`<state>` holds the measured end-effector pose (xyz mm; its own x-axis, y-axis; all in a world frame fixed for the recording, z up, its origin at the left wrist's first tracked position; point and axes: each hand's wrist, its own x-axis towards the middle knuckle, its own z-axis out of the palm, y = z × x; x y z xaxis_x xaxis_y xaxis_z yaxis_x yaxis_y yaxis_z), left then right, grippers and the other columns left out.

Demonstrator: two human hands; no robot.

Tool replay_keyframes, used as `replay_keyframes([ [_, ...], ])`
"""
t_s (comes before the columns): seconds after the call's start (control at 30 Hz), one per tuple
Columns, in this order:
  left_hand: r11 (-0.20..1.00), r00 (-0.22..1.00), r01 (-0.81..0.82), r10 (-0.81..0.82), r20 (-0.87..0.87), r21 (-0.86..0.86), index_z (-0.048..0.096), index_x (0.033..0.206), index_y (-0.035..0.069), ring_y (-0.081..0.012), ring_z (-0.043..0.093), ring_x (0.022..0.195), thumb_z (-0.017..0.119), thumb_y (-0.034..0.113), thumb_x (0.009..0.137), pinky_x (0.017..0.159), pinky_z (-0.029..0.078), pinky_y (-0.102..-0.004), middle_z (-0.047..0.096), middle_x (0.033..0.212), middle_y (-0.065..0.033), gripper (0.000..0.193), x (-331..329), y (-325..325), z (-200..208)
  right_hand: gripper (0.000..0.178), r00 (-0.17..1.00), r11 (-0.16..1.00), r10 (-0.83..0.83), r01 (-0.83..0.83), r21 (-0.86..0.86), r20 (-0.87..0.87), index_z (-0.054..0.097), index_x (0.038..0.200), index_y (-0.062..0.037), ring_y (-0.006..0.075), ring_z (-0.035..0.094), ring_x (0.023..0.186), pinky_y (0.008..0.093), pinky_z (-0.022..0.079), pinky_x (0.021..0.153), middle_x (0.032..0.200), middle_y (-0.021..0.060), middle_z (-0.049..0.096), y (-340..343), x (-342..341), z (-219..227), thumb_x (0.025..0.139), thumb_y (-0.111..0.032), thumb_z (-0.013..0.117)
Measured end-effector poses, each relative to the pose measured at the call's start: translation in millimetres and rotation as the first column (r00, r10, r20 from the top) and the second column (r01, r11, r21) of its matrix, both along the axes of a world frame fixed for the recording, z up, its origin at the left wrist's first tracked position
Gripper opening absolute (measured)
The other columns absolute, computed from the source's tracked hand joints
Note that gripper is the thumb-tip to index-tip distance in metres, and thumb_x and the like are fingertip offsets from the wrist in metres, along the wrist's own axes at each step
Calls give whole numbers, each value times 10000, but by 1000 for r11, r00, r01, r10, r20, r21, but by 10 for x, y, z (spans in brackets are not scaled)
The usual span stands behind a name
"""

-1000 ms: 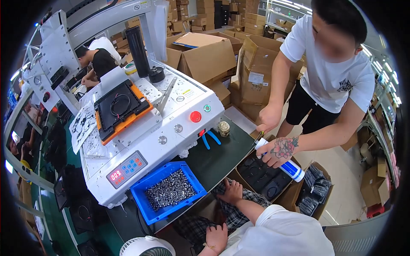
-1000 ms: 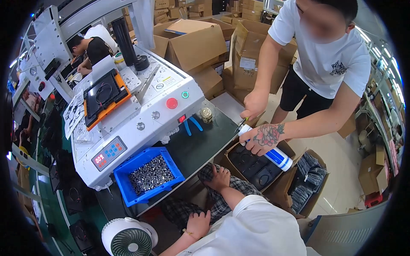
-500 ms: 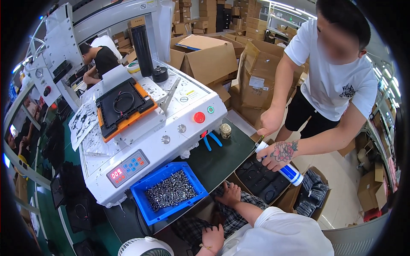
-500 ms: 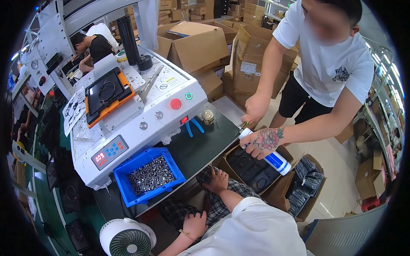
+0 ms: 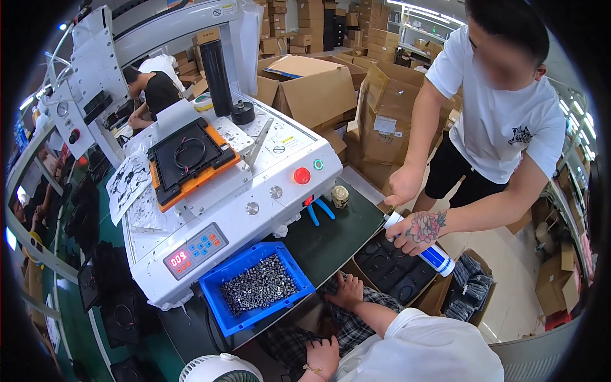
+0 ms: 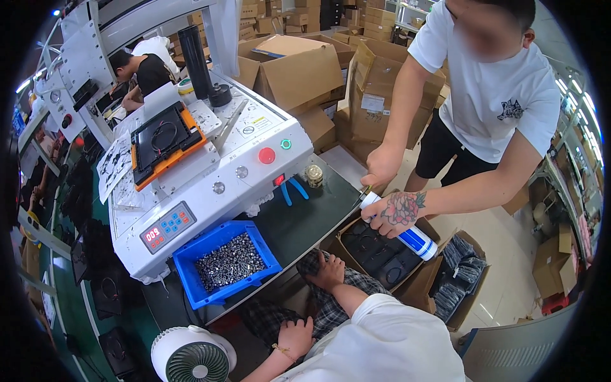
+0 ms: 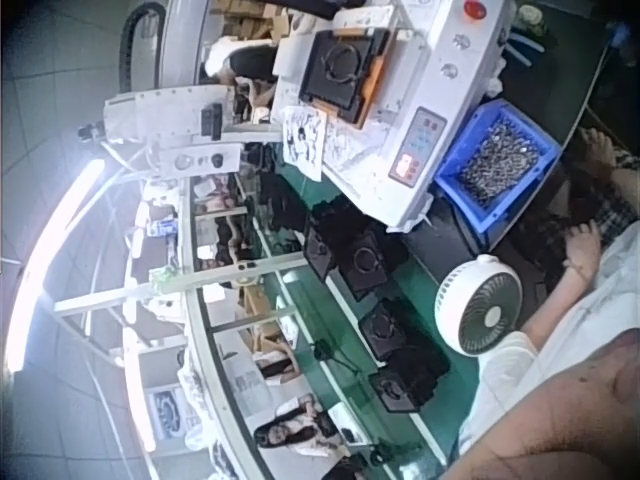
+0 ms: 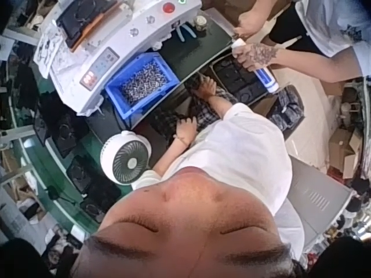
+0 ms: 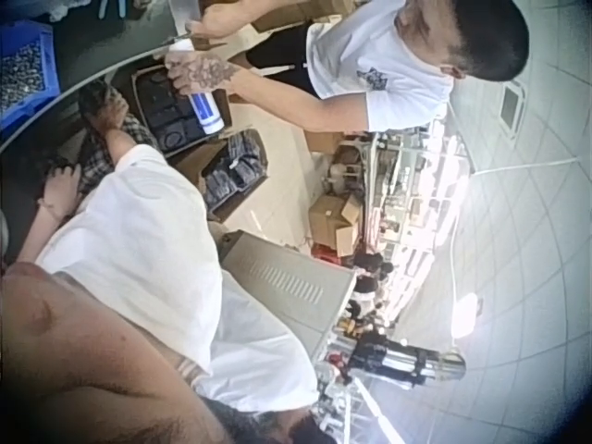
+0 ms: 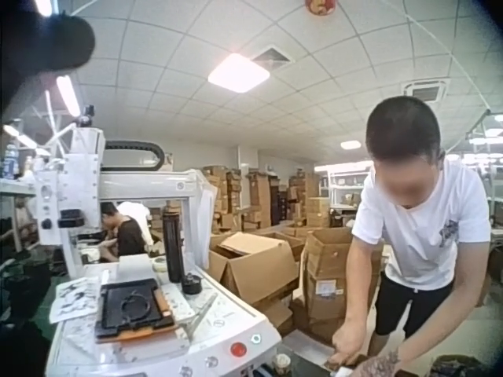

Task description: Replacing a cartridge and adjusting components on an industrial dispensing machine.

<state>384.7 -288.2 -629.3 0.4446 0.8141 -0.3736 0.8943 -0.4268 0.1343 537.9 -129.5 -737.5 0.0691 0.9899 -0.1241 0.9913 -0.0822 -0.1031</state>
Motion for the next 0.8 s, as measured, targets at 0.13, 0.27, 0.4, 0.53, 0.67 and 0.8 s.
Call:
replay_keyframes([
  [0.13,1000,1000,2,-2,-9,-11,480,1319,104,-359,606,973,683,410,772,929,432,-507,622,1068,-145,658,-9,-12,18,945,1000,1000,7,-7,-18,-13,409,1398,-167,278,490,1020,388,361,840,1069,132,521,4,-42,-4,635,-655,678],
  [0.27,1000,1000,3,-3,-6,-23,483,1320,100,-355,603,983,681,409,777,936,428,-510,620,1068,-147,656,14,-14,10,948,1000,1000,-6,6,-27,-3,409,1397,-163,279,490,1021,388,362,842,1077,137,523,4,-33,22,633,-655,679],
  [0.4,1000,1000,0,0,3,-7,489,1318,98,-352,602,986,679,406,778,947,422,-513,619,1068,-147,649,19,-34,-21,953,1000,999,7,-7,-40,1,402,1399,-161,282,492,1027,388,363,843,1082,140,525,11,-32,19,633,-657,676],
  [0.53,1000,1000,5,-5,-2,-16,493,1318,100,-353,602,985,682,405,775,952,419,-514,618,1073,-144,651,16,-22,-6,962,1000,999,-2,2,-48,-2,393,1405,-160,285,493,1031,389,363,845,1087,141,524,16,-35,48,632,-658,675],
  [0.67,1000,1000,-3,3,-14,2,493,1320,104,-353,600,987,686,409,771,956,416,-514,617,1074,-142,657,20,-38,-26,965,1000,999,-1,1,-50,-4,392,1406,-160,283,491,1032,387,362,847,1096,139,520,20,-34,11,632,-661,675],
  [0.8,1000,1000,1,-1,-7,8,496,1317,106,-353,601,984,690,412,768,955,417,-515,620,1069,-141,658,29,-29,-43,965,1000,998,-3,4,-69,11,386,1412,-162,279,483,1042,388,363,853,1104,133,514,24,-18,24,640,-669,667],
])
